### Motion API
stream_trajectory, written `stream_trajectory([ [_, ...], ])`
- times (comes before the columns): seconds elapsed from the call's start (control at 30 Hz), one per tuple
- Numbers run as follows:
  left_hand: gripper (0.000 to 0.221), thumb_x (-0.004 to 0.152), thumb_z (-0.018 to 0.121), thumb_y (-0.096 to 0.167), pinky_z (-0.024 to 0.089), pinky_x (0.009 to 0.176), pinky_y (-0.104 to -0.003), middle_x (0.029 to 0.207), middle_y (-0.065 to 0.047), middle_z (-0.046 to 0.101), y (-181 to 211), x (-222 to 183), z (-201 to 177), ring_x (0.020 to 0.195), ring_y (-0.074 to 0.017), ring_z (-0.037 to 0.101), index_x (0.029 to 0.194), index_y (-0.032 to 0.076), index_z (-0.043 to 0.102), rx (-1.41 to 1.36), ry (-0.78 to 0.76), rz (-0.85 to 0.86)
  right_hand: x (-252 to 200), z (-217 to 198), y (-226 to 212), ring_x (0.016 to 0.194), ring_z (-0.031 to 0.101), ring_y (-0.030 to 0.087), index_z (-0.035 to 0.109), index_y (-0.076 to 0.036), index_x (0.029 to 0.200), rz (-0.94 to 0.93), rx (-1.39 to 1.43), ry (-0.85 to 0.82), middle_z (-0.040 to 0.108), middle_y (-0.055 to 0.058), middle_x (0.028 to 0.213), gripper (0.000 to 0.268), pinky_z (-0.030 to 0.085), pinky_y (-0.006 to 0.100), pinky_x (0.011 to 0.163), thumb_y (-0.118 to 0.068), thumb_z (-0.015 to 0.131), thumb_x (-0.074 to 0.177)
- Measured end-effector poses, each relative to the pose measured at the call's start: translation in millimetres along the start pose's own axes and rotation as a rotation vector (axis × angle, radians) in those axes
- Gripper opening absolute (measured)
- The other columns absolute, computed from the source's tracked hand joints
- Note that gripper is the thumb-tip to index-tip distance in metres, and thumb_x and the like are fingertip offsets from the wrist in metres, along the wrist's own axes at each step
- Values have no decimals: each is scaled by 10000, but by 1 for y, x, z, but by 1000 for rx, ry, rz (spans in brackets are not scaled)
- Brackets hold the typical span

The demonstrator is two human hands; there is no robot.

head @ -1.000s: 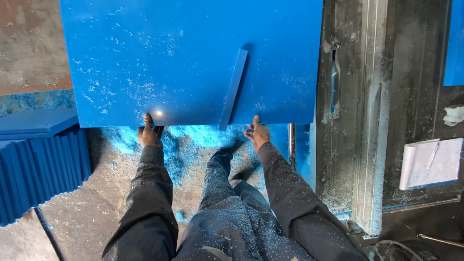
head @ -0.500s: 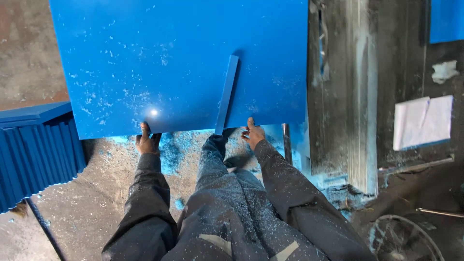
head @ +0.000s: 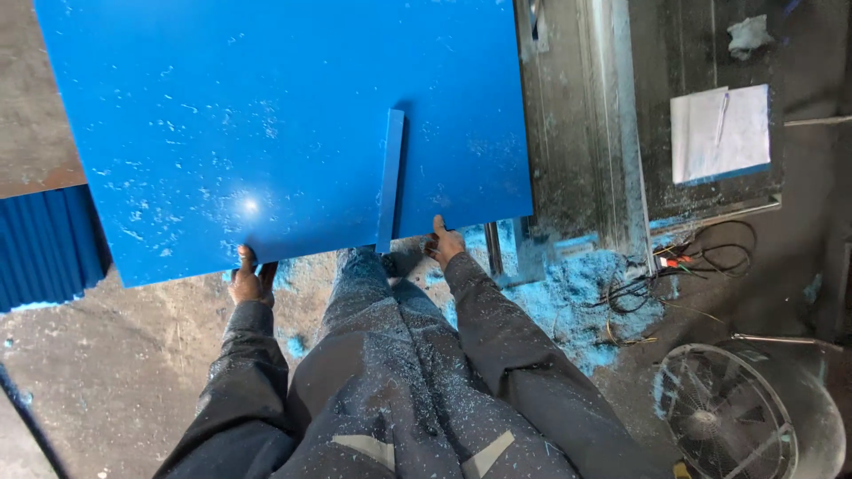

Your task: The recorder picks up large blue plastic sheets and feeds them into a processing machine using a blue guide strip for alignment.

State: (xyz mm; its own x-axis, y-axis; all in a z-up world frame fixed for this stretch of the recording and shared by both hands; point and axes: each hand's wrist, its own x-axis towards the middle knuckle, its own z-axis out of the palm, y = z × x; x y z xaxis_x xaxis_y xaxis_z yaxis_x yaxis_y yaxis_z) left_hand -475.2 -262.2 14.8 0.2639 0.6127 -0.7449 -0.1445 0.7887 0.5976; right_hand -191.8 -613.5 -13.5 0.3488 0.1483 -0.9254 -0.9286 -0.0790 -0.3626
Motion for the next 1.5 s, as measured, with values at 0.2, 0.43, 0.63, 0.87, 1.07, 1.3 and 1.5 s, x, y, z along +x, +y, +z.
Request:
stream_trajectory([
  [0.2,719,886,808,465,570,1028,-451,1446,-144,580,-18,-66,-43,1277,-317,628,1419,63,540,23,-5,-9,-59,-28,46,962,649,288,524,-70,1346,-8,-90,73,628,153,1184,650,617,536,904,-556,673,943],
  [0.43,739,998,706,505,583,1048,-415,1492,-236,601,-48,-113,-109,1305,-289,631,1417,-72,511,146,58,-135,-105,-57,94,1185,573,394,451,-53,1522,9,9,78,556,211,1391,884,529,586,1004,-686,589,922],
  [0.63,736,963,674,483,594,1017,-439,1474,-209,575,-58,-167,-139,1277,-314,630,1470,-10,468,231,97,-167,-164,-55,114,1498,349,448,233,-132,1644,-5,279,28,300,224,1659,1098,365,637,1162,-839,485,842],
  [0.87,688,913,699,444,626,969,-466,1420,-156,583,-63,-227,-173,1190,-317,661,1463,111,455,281,105,-252,-167,-96,175,1511,330,442,155,-233,1656,-142,629,9,261,129,1681,1038,319,645,1194,-831,438,857],
  [1.07,640,1092,487,663,588,663,-411,999,-149,799,13,-274,-220,831,-246,765,1050,79,748,1311,534,51,-195,-111,205,1484,376,446,171,-212,1649,-162,600,81,308,163,1659,1015,339,654,1179,-825,397,873],
  [1.3,626,1062,629,645,495,980,-550,1163,-225,702,56,-155,-350,1120,-398,661,1187,33,678,1595,650,536,-220,-138,252,1459,409,449,225,-169,1639,-195,615,131,366,191,1637,971,380,655,1174,-796,379,913],
  [1.5,962,902,635,827,465,1023,-522,1287,-255,659,48,-140,-359,1192,-405,622,1368,-14,586,1199,459,100,-242,-163,280,1456,398,461,218,-189,1640,-135,588,263,338,173,1628,990,384,737,1158,-801,371,877],
])
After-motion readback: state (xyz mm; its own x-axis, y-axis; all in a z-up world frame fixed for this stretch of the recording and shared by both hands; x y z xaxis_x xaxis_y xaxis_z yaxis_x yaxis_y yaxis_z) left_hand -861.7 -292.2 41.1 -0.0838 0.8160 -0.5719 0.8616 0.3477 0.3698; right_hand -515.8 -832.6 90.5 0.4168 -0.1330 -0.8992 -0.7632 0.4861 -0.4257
